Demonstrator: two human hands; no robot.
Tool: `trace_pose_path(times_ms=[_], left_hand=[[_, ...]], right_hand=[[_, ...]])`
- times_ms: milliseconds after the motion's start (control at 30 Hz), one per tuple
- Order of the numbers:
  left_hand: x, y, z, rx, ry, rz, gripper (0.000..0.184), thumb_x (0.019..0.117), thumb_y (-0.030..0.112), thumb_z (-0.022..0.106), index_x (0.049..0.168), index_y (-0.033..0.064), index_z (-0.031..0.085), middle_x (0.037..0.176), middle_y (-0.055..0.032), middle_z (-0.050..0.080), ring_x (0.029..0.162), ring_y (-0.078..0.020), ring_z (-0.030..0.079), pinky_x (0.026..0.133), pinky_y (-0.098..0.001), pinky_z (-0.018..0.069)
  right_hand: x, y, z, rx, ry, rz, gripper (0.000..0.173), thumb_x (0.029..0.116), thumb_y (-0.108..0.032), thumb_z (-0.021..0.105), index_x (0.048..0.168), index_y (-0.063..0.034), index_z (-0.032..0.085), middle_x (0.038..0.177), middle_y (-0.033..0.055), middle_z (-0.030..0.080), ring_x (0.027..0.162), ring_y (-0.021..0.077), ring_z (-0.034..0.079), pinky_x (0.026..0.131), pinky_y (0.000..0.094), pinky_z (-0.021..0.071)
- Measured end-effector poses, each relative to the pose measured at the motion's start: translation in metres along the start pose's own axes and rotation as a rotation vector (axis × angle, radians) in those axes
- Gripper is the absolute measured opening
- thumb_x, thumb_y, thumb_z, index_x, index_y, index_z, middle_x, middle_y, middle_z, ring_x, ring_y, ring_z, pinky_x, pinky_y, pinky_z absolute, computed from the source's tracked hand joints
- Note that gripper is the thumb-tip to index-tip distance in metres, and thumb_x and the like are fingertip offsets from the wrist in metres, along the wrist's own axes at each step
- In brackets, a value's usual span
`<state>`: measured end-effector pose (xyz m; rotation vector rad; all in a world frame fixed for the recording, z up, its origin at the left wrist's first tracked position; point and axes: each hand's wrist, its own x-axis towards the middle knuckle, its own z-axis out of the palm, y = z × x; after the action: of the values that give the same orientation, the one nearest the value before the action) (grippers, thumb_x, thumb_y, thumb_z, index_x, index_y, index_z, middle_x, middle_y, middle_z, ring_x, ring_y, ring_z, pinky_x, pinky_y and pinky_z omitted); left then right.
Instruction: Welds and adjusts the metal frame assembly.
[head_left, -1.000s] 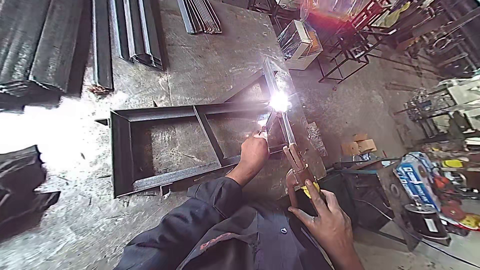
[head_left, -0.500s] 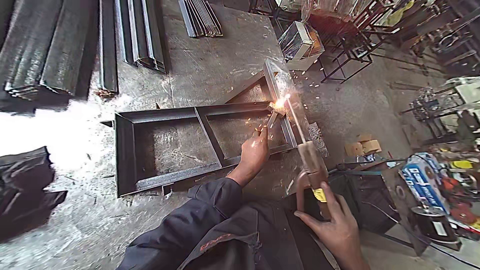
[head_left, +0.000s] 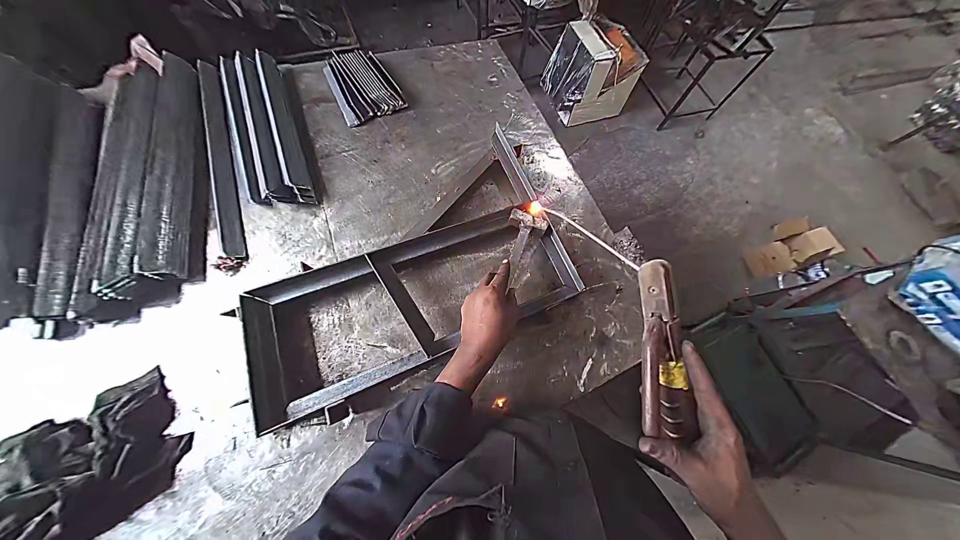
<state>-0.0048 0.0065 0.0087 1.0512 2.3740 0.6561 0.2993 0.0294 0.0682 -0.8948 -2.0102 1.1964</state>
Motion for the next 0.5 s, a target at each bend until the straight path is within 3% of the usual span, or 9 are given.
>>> trace_pose_path(times_ms=[200, 400, 500], left_hand=[[0.001, -0.006, 0.009, -0.015, 0.092, 0.051, 0.047, 0.1002, 0.018, 0.057, 0.147, 0.0099, 0.058, 0.125, -0.0161, 0.071, 0.109, -0.0323, 0.071, 0.096, -0.0505, 0.0550], [0.000, -0.005, 0.009, -0.008, 0.113, 0.060, 0.046, 0.0997, 0.017, 0.059, 0.145, 0.0083, 0.059, 0.125, -0.0157, 0.072, 0.110, -0.0297, 0.071, 0.098, -0.0479, 0.0545], [0.000, -0.005, 0.011, -0.008, 0.139, 0.070, 0.044, 0.0992, 0.017, 0.060, 0.142, 0.0106, 0.063, 0.120, -0.0147, 0.073, 0.108, -0.0291, 0.071, 0.097, -0.0480, 0.0551]], right_hand=[[0.013, 0.013, -0.002, -0.006, -0.020, 0.007, 0.123, 0.0725, -0.060, 0.085, 0.158, 0.0071, 0.027, 0.146, 0.0116, 0.055, 0.112, -0.0012, 0.061, 0.093, 0.0160, 0.0545], [0.021, 0.023, -0.009, 0.040, -0.038, 0.030, 0.126, 0.0705, -0.060, 0.087, 0.158, 0.0061, 0.026, 0.144, 0.0105, 0.056, 0.108, -0.0013, 0.062, 0.090, 0.0155, 0.0549], [0.024, 0.029, -0.011, 0.014, -0.055, 0.027, 0.125, 0.0708, -0.062, 0.085, 0.159, 0.0048, 0.027, 0.151, 0.0119, 0.052, 0.122, -0.0008, 0.058, 0.101, 0.0169, 0.0507]])
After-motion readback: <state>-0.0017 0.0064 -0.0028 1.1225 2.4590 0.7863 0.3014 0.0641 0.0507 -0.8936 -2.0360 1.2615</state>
